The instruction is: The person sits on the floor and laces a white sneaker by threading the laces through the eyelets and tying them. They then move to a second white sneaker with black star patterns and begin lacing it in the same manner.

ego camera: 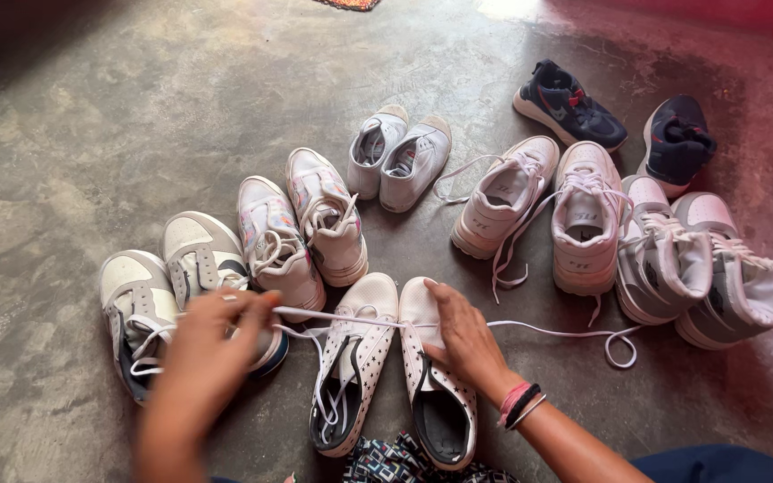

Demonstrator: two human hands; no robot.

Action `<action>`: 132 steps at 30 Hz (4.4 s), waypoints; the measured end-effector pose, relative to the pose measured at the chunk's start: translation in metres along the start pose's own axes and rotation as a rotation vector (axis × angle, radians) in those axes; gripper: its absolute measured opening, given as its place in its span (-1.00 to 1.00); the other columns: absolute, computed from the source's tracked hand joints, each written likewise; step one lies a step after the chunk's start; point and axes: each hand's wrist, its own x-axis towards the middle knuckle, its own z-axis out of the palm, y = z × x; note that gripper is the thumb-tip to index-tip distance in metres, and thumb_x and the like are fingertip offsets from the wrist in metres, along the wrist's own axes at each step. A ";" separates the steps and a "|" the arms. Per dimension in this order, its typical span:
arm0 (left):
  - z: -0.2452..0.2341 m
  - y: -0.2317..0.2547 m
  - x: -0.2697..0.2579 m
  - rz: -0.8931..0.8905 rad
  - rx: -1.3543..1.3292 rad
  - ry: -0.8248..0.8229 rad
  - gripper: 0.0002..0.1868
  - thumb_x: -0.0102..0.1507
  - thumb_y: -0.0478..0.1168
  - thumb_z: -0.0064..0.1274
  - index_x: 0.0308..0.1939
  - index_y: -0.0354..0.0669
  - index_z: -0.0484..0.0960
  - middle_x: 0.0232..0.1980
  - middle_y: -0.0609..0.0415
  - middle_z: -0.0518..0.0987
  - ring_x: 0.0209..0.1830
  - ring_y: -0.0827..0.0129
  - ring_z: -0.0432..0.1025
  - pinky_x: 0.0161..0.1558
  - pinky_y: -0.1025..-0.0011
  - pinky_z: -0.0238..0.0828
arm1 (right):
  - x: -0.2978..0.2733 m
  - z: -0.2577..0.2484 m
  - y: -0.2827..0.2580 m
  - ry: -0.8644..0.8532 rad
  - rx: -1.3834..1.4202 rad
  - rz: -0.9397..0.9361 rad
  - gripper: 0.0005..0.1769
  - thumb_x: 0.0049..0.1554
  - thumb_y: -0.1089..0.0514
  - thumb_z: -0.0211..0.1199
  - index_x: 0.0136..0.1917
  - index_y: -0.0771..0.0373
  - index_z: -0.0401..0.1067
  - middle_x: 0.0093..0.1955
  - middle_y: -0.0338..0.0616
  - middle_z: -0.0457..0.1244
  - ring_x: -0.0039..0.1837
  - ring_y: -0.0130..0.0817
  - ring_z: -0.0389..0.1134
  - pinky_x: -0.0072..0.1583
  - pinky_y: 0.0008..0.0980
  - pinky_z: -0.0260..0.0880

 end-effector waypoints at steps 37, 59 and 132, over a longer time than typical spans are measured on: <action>0.141 0.079 -0.014 0.038 -1.202 -0.328 -0.72 0.35 -0.16 0.14 0.04 -0.28 0.67 -0.22 0.16 0.66 -0.35 0.63 0.45 -0.27 0.61 0.41 | 0.020 -0.169 -0.086 -0.114 0.497 0.082 -0.80 0.06 0.25 0.36 -0.01 0.27 0.52 -0.17 -0.23 0.49 -0.08 -0.57 0.55 -0.07 -0.52 0.53; 0.115 0.070 -0.007 0.192 -1.024 -0.133 -0.69 0.37 0.00 0.04 -0.10 -0.18 0.51 -0.05 0.31 0.60 -0.33 0.68 0.32 -0.19 0.63 0.44 | 0.014 -0.211 -0.034 0.132 0.383 0.071 -0.84 0.08 0.34 0.35 -0.02 0.27 0.57 -0.06 -0.21 0.48 -0.03 -0.50 0.48 -0.01 -0.49 0.49; -0.044 -0.080 0.015 0.011 -0.947 0.576 -0.83 0.46 -0.20 0.03 -0.01 -0.25 0.60 -0.11 0.10 0.66 -0.22 0.50 0.56 -0.21 0.56 0.45 | 0.018 0.000 -0.034 -0.026 0.016 -0.073 -0.85 0.12 0.22 0.21 -0.04 0.24 0.32 -0.15 -0.05 0.34 -0.08 -0.02 0.41 -0.09 -0.11 0.41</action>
